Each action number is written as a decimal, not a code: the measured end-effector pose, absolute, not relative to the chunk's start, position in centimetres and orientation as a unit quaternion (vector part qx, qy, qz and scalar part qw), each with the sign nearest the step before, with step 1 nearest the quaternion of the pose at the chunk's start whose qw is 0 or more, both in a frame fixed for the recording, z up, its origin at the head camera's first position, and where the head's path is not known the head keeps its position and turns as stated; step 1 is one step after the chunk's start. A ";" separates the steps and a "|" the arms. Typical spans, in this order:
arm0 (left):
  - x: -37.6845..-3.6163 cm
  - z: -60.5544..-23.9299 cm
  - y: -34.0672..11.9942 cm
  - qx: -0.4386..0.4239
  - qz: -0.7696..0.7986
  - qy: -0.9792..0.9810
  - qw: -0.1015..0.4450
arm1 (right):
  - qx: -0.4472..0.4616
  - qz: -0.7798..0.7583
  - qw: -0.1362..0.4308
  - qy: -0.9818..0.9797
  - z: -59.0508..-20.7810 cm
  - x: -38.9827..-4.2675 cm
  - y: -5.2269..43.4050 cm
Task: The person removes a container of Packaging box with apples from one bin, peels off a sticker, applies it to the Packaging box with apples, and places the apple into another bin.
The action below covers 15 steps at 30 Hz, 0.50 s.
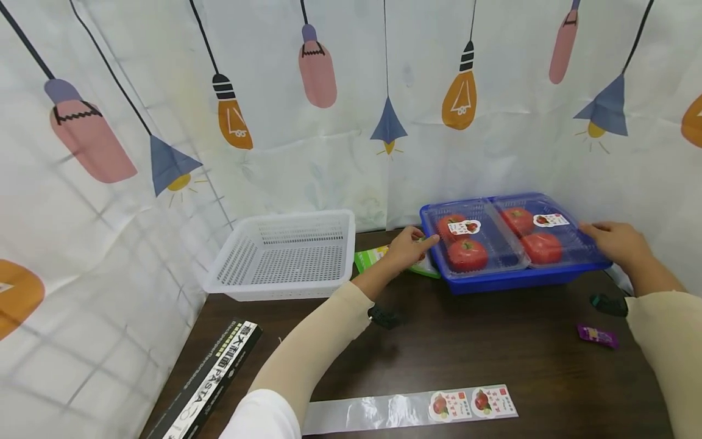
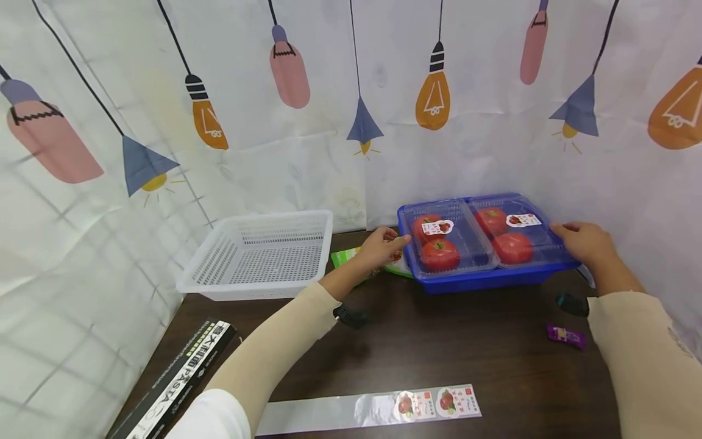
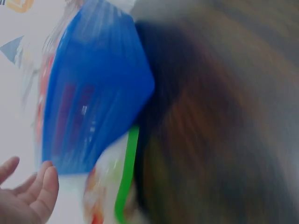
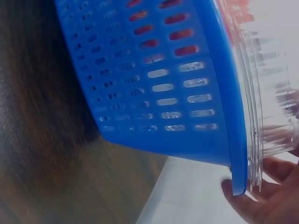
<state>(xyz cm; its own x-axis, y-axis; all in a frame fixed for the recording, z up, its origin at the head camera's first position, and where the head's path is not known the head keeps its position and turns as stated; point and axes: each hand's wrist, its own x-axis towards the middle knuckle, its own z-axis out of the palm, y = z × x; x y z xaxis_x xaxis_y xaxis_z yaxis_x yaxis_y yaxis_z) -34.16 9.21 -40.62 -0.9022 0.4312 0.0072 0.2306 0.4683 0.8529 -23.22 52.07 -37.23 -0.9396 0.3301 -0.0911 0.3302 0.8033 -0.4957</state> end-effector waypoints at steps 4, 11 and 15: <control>-34.6 -39.3 5.5 0.294 0.394 0.867 0.088 | 0.147 -0.200 -0.051 0.967 -36.7 -23.1 51.1; -34.7 -36.9 -2.0 0.371 0.188 0.909 0.026 | 0.056 -0.148 -0.071 0.985 -36.5 -22.9 49.5; -34.8 -36.6 -6.4 0.353 0.140 0.925 0.002 | 0.019 -0.135 -0.066 0.988 -36.9 -22.8 48.5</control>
